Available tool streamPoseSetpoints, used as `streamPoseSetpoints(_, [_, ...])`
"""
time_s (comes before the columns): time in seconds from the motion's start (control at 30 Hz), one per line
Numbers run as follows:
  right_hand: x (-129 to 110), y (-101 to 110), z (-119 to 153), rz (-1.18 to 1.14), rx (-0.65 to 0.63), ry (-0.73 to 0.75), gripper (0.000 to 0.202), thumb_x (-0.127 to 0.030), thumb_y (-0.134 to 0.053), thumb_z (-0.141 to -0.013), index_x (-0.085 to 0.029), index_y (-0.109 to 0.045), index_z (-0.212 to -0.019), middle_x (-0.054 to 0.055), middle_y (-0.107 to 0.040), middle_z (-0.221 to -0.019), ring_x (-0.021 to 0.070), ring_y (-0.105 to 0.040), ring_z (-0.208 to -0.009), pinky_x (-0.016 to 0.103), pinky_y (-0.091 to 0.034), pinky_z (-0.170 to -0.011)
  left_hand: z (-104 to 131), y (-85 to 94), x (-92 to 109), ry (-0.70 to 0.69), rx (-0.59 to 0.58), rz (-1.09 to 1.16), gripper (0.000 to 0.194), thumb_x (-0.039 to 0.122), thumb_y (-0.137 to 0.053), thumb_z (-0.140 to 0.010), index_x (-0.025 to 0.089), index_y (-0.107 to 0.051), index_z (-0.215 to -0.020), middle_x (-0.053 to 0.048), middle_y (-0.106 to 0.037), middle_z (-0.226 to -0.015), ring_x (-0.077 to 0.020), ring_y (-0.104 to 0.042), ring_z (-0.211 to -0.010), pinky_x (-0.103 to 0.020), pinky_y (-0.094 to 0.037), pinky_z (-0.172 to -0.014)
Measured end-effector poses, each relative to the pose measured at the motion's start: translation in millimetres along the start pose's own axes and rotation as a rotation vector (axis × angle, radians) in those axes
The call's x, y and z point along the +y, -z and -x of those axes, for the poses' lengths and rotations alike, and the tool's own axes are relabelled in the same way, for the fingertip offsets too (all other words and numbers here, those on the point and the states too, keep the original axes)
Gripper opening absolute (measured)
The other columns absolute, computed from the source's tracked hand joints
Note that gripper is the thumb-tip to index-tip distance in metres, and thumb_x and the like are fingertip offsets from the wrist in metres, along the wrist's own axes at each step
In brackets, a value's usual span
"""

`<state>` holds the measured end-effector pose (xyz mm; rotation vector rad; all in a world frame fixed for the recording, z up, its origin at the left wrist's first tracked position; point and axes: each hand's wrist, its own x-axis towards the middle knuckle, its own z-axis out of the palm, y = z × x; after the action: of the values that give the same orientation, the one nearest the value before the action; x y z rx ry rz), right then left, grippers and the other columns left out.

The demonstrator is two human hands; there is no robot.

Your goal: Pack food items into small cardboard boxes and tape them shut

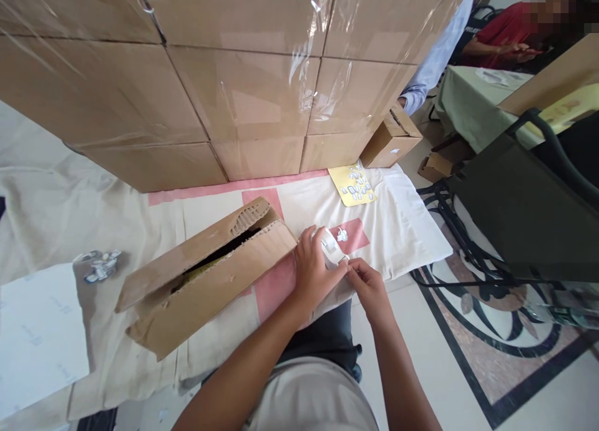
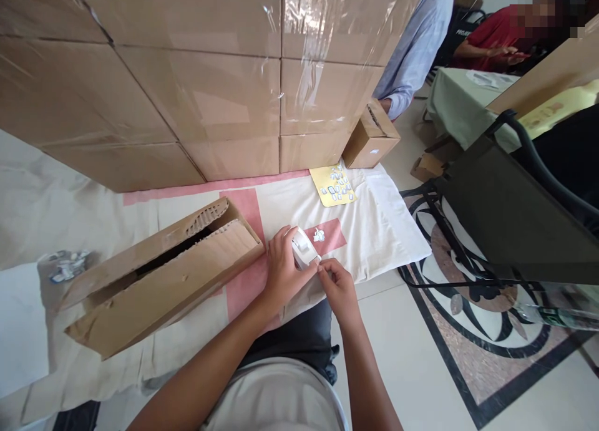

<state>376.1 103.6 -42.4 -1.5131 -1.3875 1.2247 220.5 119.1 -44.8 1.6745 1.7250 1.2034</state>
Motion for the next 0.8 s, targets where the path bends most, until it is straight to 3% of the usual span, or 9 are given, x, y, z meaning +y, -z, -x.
streamPoseSetpoints(0.33, [-2,-1,2,0.003,-0.001,0.011,0.033,-0.051,-0.065,-0.095,-0.021,-0.065,-0.081,0.002,-0.062,-0.087,0.0185,-0.052,-0.079,0.03,-0.039,-0.072,1,1.4,-6,-0.028,0.029,0.061,0.084,0.034,-0.079,-0.081,0.021,-0.034,-0.151,-0.017,-0.049,-0.151,-0.033,-0.046,-0.142,-0.051,-0.039,-0.118])
streamPoseSetpoints(0.5, [-4,-3,2,0.005,0.008,0.011,0.032,-0.049,-0.064,-0.096,-0.021,-0.063,-0.081,0.001,-0.058,-0.083,0.0164,-0.046,-0.075,0.029,-0.035,-0.067,-3,3.5,-12,-0.044,-0.001,0.086,0.052,0.039,-0.058,-0.1,0.023,-0.043,-0.147,-0.014,-0.053,-0.148,-0.0284,-0.048,-0.14,-0.049,-0.039,-0.118])
streamPoseSetpoints(0.8, [-5,0,-2,-0.003,-0.062,-0.035,0.032,-0.047,-0.062,-0.096,-0.02,-0.058,-0.081,-0.003,-0.042,-0.07,0.0136,-0.035,-0.066,0.029,-0.027,-0.062,-3,0.1,-14,-0.078,0.011,0.013,0.047,0.035,-0.057,-0.101,0.022,-0.046,-0.145,-0.015,-0.054,-0.146,-0.0282,-0.048,-0.138,-0.047,-0.039,-0.117])
